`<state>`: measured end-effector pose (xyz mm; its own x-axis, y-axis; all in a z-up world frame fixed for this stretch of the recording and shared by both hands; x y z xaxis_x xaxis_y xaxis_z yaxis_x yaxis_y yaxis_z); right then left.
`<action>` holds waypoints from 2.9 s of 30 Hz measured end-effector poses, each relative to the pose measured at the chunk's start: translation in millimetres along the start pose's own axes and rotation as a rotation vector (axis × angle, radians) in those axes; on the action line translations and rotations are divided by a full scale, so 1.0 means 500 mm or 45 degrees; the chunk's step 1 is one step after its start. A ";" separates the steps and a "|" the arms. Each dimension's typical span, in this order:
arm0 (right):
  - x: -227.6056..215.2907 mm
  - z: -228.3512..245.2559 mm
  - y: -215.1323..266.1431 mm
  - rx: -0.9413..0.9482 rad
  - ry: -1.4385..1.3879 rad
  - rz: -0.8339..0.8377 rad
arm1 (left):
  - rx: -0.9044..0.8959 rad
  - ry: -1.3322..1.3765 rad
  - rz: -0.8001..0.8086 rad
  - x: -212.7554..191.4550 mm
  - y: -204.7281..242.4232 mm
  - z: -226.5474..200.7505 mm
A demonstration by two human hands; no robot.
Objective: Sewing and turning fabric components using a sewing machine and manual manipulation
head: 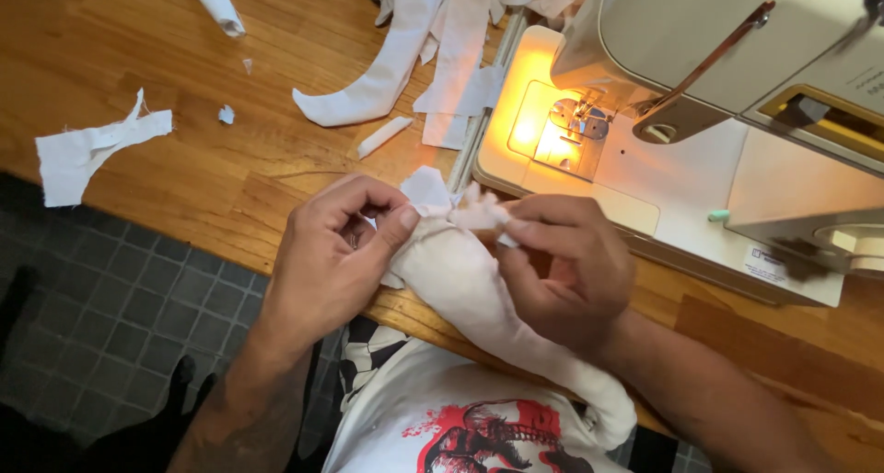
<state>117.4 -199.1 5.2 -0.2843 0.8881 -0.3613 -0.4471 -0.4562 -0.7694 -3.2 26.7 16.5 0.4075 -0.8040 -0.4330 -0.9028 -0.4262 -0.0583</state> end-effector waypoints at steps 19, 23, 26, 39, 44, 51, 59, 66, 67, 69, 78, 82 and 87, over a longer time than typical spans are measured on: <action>0.031 -0.053 0.035 -0.239 0.064 0.041 | -0.163 -0.077 0.046 0.008 -0.034 0.002; 0.021 -0.007 0.014 -0.243 0.240 0.531 | -0.441 -0.519 0.380 -0.003 -0.075 -0.052; -0.015 0.014 0.025 -0.877 0.319 0.281 | -0.584 -0.771 0.596 -0.001 -0.084 -0.120; -0.023 0.033 0.048 -0.869 0.142 0.305 | -0.099 -0.422 0.288 -0.033 -0.015 -0.103; -0.001 0.029 0.001 -0.294 -0.153 0.257 | -0.007 -0.316 0.307 -0.036 0.005 -0.102; 0.023 0.045 -0.051 0.021 -0.045 0.168 | 0.317 -0.179 0.271 -0.029 0.022 -0.115; 0.016 0.066 -0.079 -0.158 0.310 0.582 | 0.363 -0.203 0.146 -0.011 0.024 -0.092; 0.054 0.019 -0.068 -0.127 0.820 0.805 | 0.562 -0.147 0.154 0.030 0.015 -0.076; 0.056 0.017 -0.067 -0.100 0.928 0.911 | 0.586 -0.126 0.139 0.035 0.015 -0.070; 0.051 0.014 -0.072 -0.072 1.042 1.015 | 0.614 -0.101 0.124 0.039 0.012 -0.060; 0.017 0.071 -0.073 -0.159 0.394 0.605 | 0.451 0.007 0.137 0.030 0.002 -0.030; 0.037 0.056 -0.036 -0.076 0.559 0.519 | 0.477 -0.031 0.260 0.009 -0.026 -0.036; 0.067 0.046 -0.035 0.089 0.541 0.622 | 0.274 -0.405 0.220 -0.009 -0.224 -0.010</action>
<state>96.2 -162.4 18.6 -0.1148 0.5160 -0.8488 -0.4094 -0.8031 -0.4328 97.0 76.0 29.7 0.2154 -0.6735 -0.7071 -0.9760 -0.1731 -0.1324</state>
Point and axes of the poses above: each hand's wrist, its own y-axis away from the middle knuckle, its own x-axis out of the palm, z = x × y, the point moved 1 cm from there along -y, towards the middle knuckle, and after that the axes turned 2 degrees about -y, right-handed, at the moved point
